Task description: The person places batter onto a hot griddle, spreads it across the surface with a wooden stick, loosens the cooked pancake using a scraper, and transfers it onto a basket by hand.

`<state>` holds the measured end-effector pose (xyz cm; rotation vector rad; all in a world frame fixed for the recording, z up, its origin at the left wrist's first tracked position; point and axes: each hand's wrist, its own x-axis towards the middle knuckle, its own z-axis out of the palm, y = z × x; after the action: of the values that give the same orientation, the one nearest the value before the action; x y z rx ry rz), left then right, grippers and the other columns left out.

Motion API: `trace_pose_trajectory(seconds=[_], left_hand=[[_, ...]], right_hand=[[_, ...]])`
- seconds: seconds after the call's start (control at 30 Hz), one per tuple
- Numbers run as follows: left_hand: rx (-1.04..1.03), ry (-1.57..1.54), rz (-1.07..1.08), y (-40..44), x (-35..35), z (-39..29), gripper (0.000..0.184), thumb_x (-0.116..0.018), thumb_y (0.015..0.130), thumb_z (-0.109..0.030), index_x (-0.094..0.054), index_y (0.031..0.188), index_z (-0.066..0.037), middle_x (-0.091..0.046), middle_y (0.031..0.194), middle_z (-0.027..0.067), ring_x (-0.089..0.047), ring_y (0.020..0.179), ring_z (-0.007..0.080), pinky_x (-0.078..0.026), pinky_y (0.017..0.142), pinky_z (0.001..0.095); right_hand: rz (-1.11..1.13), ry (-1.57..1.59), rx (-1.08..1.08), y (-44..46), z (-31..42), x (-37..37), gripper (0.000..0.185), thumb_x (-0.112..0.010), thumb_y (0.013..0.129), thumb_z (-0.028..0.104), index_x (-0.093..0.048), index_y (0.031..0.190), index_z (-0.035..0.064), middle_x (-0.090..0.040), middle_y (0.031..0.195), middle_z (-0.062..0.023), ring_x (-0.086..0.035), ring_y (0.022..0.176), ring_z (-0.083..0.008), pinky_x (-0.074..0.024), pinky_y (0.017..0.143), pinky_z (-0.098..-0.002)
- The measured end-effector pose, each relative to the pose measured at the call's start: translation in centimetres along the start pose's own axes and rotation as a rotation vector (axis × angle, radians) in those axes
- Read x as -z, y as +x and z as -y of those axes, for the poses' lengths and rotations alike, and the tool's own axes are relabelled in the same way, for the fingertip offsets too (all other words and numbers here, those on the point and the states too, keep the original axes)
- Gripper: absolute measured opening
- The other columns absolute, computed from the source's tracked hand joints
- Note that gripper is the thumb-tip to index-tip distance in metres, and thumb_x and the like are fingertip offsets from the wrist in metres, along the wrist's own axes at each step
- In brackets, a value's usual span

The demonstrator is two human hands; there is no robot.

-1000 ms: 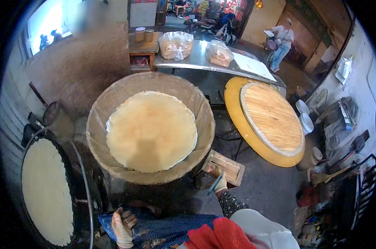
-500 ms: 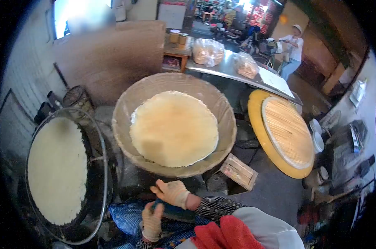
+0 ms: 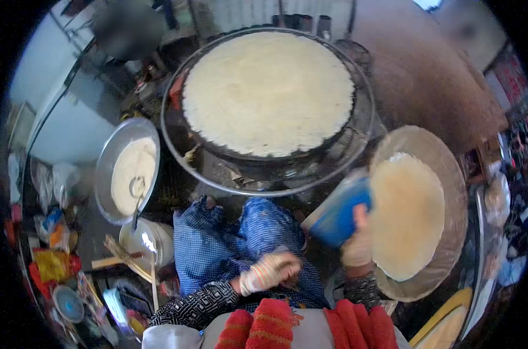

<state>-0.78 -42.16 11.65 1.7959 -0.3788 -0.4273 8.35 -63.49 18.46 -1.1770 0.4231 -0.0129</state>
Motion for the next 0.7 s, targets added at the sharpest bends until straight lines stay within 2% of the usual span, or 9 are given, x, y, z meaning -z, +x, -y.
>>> trace_pose_trajectory(seconds=[0.03, 0.1, 0.13, 0.2, 0.23, 0.3, 0.5, 0.57, 0.7], left_hand=[[-0.023, -0.016, 0.060, -1.0, -1.0, 0.6, 0.025, -0.062, 0.097, -0.024, -0.066, 0.113, -0.005, -0.070, 0.098, 0.0155, -0.070, 0.087, 0.0283, -0.056, 0.076, 0.0365], [0.131, 0.080, 0.204, -1.9, -0.8, 0.6, 0.026, -0.059, 0.098, -0.025, -0.065, 0.115, -0.005, -0.070, 0.101, 0.0174, -0.070, 0.088, 0.0338, -0.056, 0.076, 0.0387], [0.209, 0.063, 0.185, -1.9, 0.9, -0.7, 0.027, -0.057, 0.099, -0.026, -0.064, 0.116, -0.006, -0.070, 0.103, 0.0176, -0.070, 0.092, 0.0335, -0.056, 0.078, 0.0395], [0.132, 0.098, 0.021, -2.0, 3.6, 1.1, 0.026, -0.062, 0.096, -0.021, -0.063, 0.117, -0.005, -0.070, 0.105, 0.0177, -0.069, 0.095, 0.0329, -0.056, 0.081, 0.0399], [0.111, 0.149, -0.071, -1.7, 5.6, 1.2, 0.028, -0.066, 0.093, -0.019, -0.064, 0.116, -0.003, -0.069, 0.107, 0.0174, -0.068, 0.099, 0.0318, -0.056, 0.083, 0.0398], [0.016, 0.363, -0.237, -0.8, 11.1, 2.1, 0.030, -0.068, 0.089, -0.013, -0.063, 0.117, -0.003, -0.067, 0.113, 0.0179, -0.066, 0.103, 0.0330, -0.054, 0.088, 0.0400], [-0.078, 1.055, -0.491, 0.3, 30.4, 6.2, 0.050, -0.063, 0.075, 0.001, -0.058, 0.125, -0.002, -0.057, 0.128, 0.0206, -0.051, 0.119, 0.0396, -0.041, 0.105, 0.0449], [-0.018, 1.183, -0.417, 0.1, 35.1, 8.0, 0.055, -0.066, 0.073, -0.005, -0.057, 0.128, -0.002, -0.050, 0.136, 0.0196, -0.040, 0.129, 0.0396, -0.030, 0.111, 0.0473], [0.318, 1.465, -0.111, 1.7, 41.3, 11.7, 0.069, -0.071, 0.069, -0.015, -0.053, 0.135, -0.001, -0.036, 0.154, 0.0175, -0.017, 0.148, 0.0396, -0.006, 0.124, 0.0522]], right_hand=[[-0.076, 0.261, 0.073, 0.0, 3.3, -2.4, 0.040, -0.061, 0.094, 0.029, -0.060, 0.121, -0.0007, -0.065, 0.117, -0.0112, -0.062, 0.093, -0.0238, -0.0522, 0.088, -0.0373], [0.054, 0.123, 0.257, 4.6, 2.0, 2.5, 0.031, -0.066, 0.093, 0.024, -0.066, 0.114, 0.0013, -0.065, 0.111, -0.0091, -0.060, 0.110, -0.0250, -0.0484, 0.096, -0.0381], [0.057, -0.212, 0.263, 4.9, 2.3, 2.4, 0.027, -0.065, 0.092, 0.016, -0.066, 0.115, 0.0017, -0.064, 0.114, -0.0094, -0.059, 0.112, -0.0254, -0.0479, 0.097, -0.0399], [0.380, -0.763, 0.825, 6.2, 1.0, 0.2, 0.034, -0.065, 0.080, -0.004, -0.067, 0.112, 0.0056, -0.066, 0.111, -0.0097, -0.059, 0.109, -0.0273, -0.0470, 0.097, -0.0426], [0.404, -1.086, 1.052, 7.2, -0.6, -1.4, 0.048, -0.057, 0.064, -0.003, -0.070, 0.107, 0.0122, -0.067, 0.108, -0.0079, -0.058, 0.105, -0.0295, -0.0444, 0.094, -0.0449], [0.433, -1.215, 1.313, 8.8, -3.6, -5.2, 0.036, -0.061, 0.069, 0.006, -0.070, 0.103, 0.0143, -0.068, 0.100, -0.0025, -0.061, 0.096, -0.0246, -0.0433, 0.085, -0.0430], [0.365, -1.562, 1.026, 9.4, -10.6, -9.5, 0.006, -0.060, 0.072, 0.017, -0.064, 0.076, 0.0148, -0.064, 0.074, -0.0003, -0.062, 0.086, -0.0238, -0.0441, 0.081, -0.0439], [0.399, -1.596, 0.916, 6.5, -8.9, -10.2, 0.011, -0.061, 0.071, 0.019, -0.066, 0.081, 0.0163, -0.066, 0.081, -0.0002, -0.062, 0.087, -0.0249, -0.0456, 0.081, -0.0450], [0.105, -1.142, 1.249, 4.4, -8.5, -9.4, 0.032, -0.063, 0.071, 0.016, -0.073, 0.102, 0.0168, -0.069, 0.105, -0.0032, -0.063, 0.101, -0.0256, -0.0472, 0.090, -0.0482]])
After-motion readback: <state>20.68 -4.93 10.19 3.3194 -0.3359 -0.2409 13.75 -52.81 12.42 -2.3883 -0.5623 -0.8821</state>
